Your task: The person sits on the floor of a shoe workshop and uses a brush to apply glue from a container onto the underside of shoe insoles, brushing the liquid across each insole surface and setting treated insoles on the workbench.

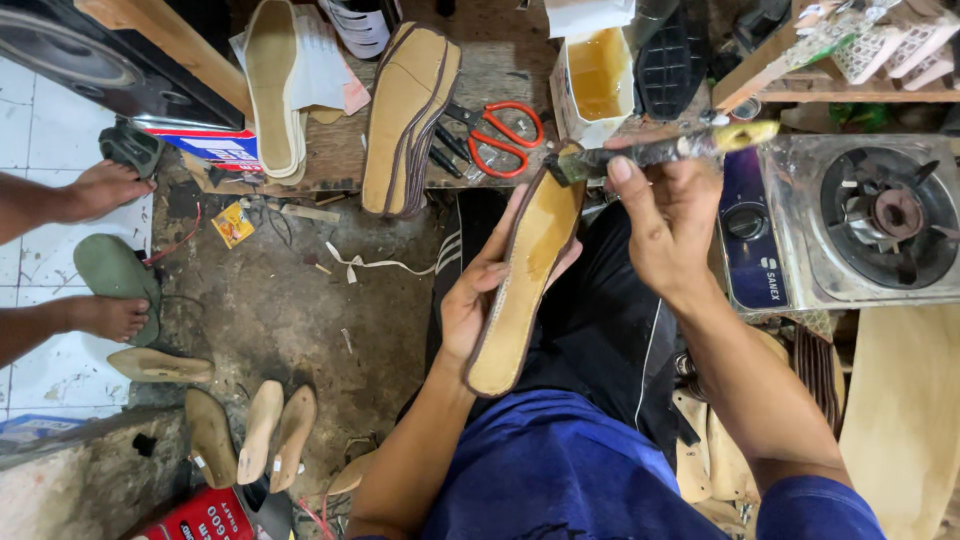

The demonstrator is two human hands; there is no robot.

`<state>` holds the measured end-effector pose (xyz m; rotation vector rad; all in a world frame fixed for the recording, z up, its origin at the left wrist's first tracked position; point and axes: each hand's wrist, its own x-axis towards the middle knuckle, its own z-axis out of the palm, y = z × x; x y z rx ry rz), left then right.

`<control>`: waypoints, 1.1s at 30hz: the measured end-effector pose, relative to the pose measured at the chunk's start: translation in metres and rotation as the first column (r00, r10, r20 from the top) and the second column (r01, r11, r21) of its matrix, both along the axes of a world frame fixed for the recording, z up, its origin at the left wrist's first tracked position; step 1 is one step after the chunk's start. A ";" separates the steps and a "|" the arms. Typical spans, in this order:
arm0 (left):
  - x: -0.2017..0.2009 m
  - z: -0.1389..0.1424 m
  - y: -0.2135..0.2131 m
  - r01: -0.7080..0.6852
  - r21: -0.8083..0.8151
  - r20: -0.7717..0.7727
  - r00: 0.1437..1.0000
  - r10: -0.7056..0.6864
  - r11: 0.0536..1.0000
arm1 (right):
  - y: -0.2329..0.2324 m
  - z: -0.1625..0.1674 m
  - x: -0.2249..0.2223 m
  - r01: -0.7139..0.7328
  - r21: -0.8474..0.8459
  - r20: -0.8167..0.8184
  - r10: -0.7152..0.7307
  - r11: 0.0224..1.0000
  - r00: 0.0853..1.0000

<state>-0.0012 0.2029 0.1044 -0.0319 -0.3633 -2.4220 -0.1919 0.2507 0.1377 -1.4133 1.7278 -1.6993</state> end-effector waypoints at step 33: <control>0.004 -0.004 -0.029 -0.107 -0.023 0.053 0.993 0.108 0.994 | 0.012 0.000 0.025 -0.039 -0.124 -0.527 -0.033 0.991 0.849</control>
